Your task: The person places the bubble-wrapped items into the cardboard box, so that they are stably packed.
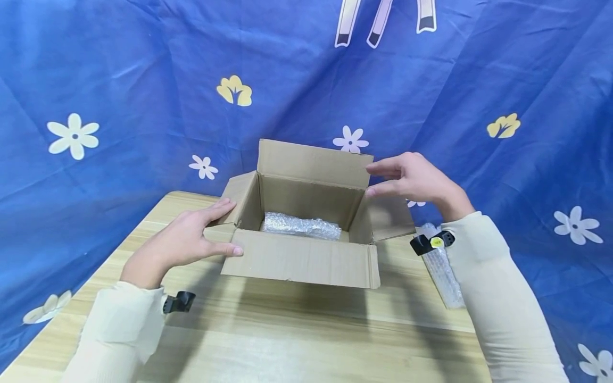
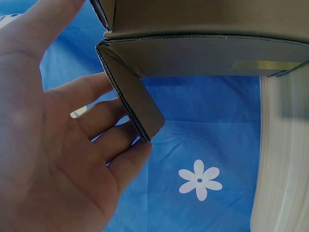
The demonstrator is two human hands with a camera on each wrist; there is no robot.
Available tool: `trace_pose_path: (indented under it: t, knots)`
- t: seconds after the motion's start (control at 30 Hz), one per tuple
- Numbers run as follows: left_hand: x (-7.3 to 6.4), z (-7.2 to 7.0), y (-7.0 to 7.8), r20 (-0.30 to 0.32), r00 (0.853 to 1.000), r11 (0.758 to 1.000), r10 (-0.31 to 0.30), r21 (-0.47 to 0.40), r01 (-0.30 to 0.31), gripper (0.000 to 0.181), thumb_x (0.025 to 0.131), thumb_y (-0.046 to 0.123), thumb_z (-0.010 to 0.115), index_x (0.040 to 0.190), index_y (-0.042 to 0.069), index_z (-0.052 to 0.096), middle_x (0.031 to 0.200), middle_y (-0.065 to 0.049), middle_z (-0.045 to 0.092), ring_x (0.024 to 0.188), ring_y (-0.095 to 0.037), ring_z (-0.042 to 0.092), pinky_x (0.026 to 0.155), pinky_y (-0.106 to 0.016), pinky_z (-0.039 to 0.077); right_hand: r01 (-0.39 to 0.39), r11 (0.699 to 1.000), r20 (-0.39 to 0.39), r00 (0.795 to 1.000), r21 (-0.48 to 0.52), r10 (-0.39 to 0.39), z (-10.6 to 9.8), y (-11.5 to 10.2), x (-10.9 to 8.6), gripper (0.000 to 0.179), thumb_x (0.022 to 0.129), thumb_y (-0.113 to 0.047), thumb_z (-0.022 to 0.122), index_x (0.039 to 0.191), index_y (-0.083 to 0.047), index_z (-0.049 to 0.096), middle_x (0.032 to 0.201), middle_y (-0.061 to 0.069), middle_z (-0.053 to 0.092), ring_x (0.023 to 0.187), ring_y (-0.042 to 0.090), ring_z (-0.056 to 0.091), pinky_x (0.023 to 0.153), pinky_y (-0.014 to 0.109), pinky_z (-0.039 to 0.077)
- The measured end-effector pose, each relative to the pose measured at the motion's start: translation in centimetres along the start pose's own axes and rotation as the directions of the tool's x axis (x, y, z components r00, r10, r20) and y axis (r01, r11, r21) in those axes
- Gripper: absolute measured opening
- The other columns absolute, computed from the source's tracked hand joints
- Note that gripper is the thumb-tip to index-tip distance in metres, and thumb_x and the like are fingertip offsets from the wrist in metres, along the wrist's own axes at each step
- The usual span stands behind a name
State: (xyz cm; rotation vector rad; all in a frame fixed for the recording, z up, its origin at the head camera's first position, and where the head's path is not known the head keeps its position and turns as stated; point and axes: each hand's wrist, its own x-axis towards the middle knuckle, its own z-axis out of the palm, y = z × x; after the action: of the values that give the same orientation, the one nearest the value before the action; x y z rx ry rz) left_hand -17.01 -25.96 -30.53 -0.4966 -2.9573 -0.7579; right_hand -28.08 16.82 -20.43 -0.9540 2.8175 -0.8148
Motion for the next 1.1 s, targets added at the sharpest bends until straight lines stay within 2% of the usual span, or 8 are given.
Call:
trace_pose_path:
  t: [0.23,0.63,0.77,0.87,0.9,1.0,1.07,1.1]
  knots:
    - [0.1,0.0,0.0,0.011,1.0,1.0,-0.003,-0.003,0.003,0.113,0.072,0.074,0.073,0.156,0.009,0.035,0.158,-0.016,0.033,0.141,-0.042,0.032,0.111,-0.061,0.03,-0.045,0.999,-0.067,0.997,-0.005,0.044,-0.9,0.7,-1.8,0.056,0.084,-0.034,0.083,0.131,-0.009,0.068,0.126,0.005,0.067,0.118,0.022,0.062,0.1,0.044,0.049]
    - [0.0,0.0,0.0,0.017,1.0,1.0,-0.013,-0.007,0.013,0.114,0.072,0.074,0.073,0.157,0.009,0.034,0.158,-0.016,0.032,0.141,-0.043,0.032,0.11,-0.062,0.029,-0.176,0.983,-0.099,0.979,0.052,0.18,-2.2,2.6,-5.9,0.064,0.086,-0.042,0.079,0.139,-0.012,0.061,0.136,0.005,0.061,0.122,0.023,0.059,0.101,0.044,0.047]
    - [0.0,0.0,0.0,0.017,1.0,1.0,-0.012,-0.003,0.012,0.113,0.072,0.074,0.073,0.156,0.009,0.034,0.158,-0.016,0.032,0.141,-0.043,0.032,0.11,-0.062,0.029,-0.207,0.976,-0.127,0.969,0.061,0.214,-2.2,3.7,-7.1,0.064,0.087,-0.042,0.078,0.14,-0.012,0.06,0.136,0.006,0.061,0.122,0.023,0.059,0.094,0.027,0.051]
    - [0.0,0.0,0.1,0.019,1.0,1.0,-0.014,-0.004,0.014,0.113,0.072,0.074,0.073,0.156,0.009,0.034,0.158,-0.016,0.032,0.141,-0.044,0.032,0.11,-0.062,0.029,-0.24,0.969,-0.157,0.957,0.055,0.246,-2.0,4.4,-7.9,0.064,0.087,-0.045,0.078,0.14,-0.013,0.06,0.135,0.005,0.062,0.122,0.022,0.059,0.086,0.014,0.048]
    - [0.0,0.0,0.1,0.02,1.0,1.0,-0.015,-0.005,0.015,0.113,0.072,0.074,0.073,0.156,0.009,0.034,0.158,-0.016,0.032,0.141,-0.043,0.031,0.11,-0.062,0.029,-0.252,0.966,-0.164,0.952,0.052,0.257,-2.0,4.7,-8.2,0.066,0.087,-0.045,0.078,0.14,-0.012,0.06,0.135,0.006,0.062,0.123,0.023,0.059,0.087,0.016,0.049]
    - [0.0,0.0,0.1,0.016,1.0,1.0,-0.011,-0.006,0.011,0.113,0.072,0.073,0.074,0.156,0.009,0.035,0.158,-0.017,0.032,0.141,-0.043,0.031,0.111,-0.062,0.029,-0.294,0.955,-0.18,0.938,0.036,0.295,-1.8,5.5,-9.0,0.07,0.086,-0.048,0.077,0.142,-0.011,0.058,0.138,0.009,0.06,0.126,0.028,0.056,0.094,0.032,0.052]
    - [0.0,-0.1,0.1,0.013,1.0,1.0,-0.009,-0.004,0.009,0.113,0.072,0.073,0.074,0.156,0.008,0.035,0.158,-0.017,0.032,0.141,-0.043,0.032,0.111,-0.061,0.029,-0.314,0.949,-0.186,0.931,0.033,0.315,-1.7,6.0,-9.6,0.073,0.086,-0.051,0.076,0.144,-0.01,0.056,0.14,0.01,0.058,0.127,0.031,0.055,0.093,0.032,0.053]
    - [0.0,-0.1,0.1,0.012,1.0,1.0,-0.009,-0.004,0.009,0.113,0.072,0.073,0.074,0.156,0.008,0.035,0.158,-0.017,0.032,0.141,-0.043,0.032,0.111,-0.061,0.029,-0.321,0.946,-0.189,0.928,0.037,0.322,-1.6,6.3,-9.8,0.074,0.086,-0.051,0.075,0.144,-0.009,0.055,0.141,0.012,0.056,0.128,0.032,0.054,0.095,0.037,0.052]
